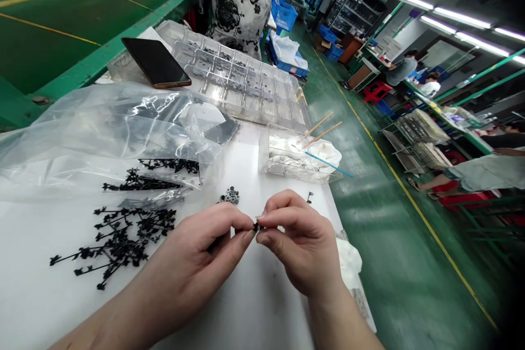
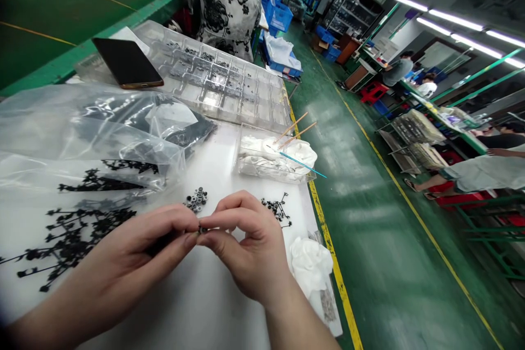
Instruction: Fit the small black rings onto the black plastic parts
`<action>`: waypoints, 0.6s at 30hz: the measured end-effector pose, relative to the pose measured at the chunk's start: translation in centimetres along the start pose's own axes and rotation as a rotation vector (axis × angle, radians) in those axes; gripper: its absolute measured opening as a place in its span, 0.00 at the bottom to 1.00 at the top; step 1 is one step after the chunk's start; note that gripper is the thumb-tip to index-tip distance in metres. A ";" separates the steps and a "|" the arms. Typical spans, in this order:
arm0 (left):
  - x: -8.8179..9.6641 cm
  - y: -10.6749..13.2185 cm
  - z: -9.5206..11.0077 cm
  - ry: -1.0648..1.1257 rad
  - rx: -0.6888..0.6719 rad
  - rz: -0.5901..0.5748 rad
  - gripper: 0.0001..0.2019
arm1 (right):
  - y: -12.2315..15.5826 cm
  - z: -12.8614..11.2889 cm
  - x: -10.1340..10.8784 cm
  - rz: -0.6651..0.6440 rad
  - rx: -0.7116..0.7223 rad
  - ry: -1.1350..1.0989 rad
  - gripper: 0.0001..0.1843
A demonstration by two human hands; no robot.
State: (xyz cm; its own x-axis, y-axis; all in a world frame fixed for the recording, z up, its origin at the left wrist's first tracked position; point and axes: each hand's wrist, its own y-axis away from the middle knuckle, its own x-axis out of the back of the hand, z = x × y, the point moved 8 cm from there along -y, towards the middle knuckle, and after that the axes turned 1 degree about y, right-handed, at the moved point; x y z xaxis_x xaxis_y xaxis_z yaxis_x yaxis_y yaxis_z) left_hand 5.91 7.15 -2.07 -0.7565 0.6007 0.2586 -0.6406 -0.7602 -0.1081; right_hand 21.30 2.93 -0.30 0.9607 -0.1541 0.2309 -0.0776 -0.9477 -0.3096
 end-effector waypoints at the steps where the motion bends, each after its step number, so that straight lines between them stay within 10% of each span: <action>1: 0.0 0.0 0.1 0.002 -0.009 0.000 0.12 | 0.0 0.0 0.0 -0.003 0.000 0.009 0.15; 10: 0.1 0.0 0.4 -0.002 -0.092 -0.009 0.13 | -0.2 1.1 -0.7 -0.103 -0.135 -0.049 0.09; 18: -0.2 0.2 -0.6 -0.052 0.007 -0.022 0.08 | 0.1 -0.7 -0.3 -0.049 0.045 -0.018 0.11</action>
State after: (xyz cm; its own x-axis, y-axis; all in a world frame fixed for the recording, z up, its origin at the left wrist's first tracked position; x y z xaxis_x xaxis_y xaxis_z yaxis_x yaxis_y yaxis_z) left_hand 5.79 7.01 -2.70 -0.7342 0.6039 0.3102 -0.6560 -0.7488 -0.0950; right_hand 20.82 2.71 0.20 0.9678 -0.1019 0.2300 -0.0184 -0.9405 -0.3392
